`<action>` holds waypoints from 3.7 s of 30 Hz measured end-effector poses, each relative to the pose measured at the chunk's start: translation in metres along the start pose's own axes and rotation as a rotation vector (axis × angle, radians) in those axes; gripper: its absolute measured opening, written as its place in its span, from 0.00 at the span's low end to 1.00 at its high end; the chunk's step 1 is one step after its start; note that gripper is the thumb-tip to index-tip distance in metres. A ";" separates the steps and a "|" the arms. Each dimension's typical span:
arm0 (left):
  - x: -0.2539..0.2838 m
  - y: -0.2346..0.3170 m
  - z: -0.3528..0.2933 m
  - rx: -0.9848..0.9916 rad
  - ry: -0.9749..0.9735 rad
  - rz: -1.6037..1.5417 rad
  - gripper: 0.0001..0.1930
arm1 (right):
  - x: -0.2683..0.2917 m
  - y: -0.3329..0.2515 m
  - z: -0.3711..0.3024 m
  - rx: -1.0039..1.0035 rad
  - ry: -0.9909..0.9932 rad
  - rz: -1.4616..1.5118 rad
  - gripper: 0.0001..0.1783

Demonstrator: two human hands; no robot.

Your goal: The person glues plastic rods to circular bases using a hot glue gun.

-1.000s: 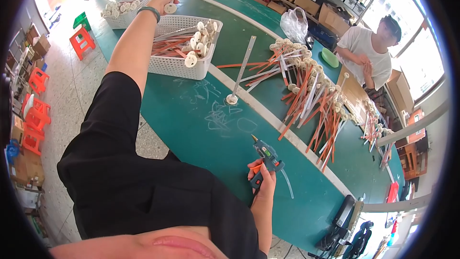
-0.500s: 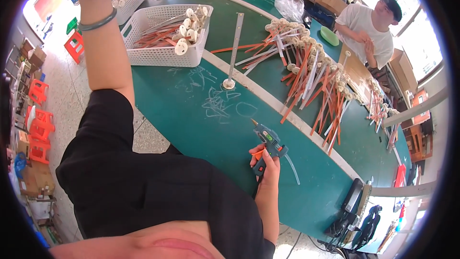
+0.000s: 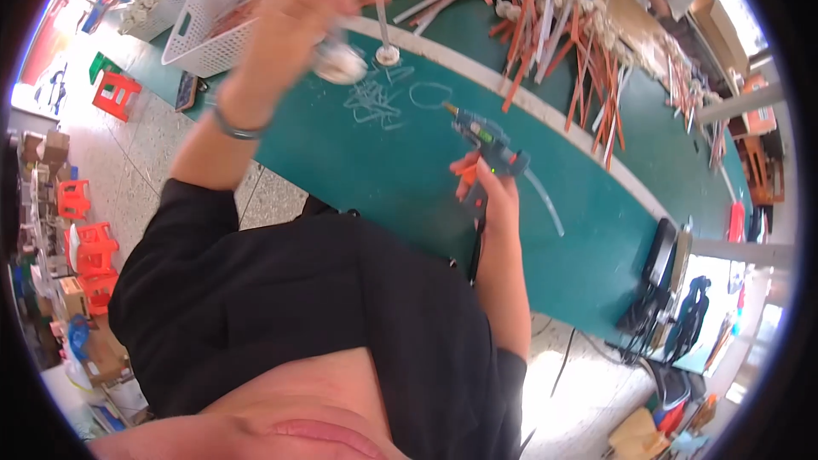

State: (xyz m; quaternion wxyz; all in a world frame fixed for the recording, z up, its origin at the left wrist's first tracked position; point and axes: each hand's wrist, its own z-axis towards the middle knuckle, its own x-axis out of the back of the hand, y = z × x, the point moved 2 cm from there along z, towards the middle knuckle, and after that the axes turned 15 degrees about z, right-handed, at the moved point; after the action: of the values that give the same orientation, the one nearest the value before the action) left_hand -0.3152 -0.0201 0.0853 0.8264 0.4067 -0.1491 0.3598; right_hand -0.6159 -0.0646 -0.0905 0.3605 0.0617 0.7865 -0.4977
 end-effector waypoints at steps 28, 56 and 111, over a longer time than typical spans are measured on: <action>-0.110 -0.093 -0.071 -0.093 -0.251 0.269 0.08 | -0.032 0.027 0.026 0.052 -0.127 -0.632 0.15; -0.109 -0.095 -0.067 -0.051 -0.261 0.266 0.11 | -0.036 0.029 0.030 0.076 -0.044 -0.673 0.08; -0.106 -0.082 -0.062 -0.020 -0.390 0.167 0.07 | -0.032 0.024 0.031 0.056 -0.033 -0.616 0.11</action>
State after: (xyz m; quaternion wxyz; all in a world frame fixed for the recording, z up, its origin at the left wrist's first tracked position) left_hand -0.3338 -0.0553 -0.0570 0.7532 0.4467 -0.3430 0.3399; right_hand -0.5661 -0.0698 -0.0957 0.2034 -0.1776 0.7483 -0.6060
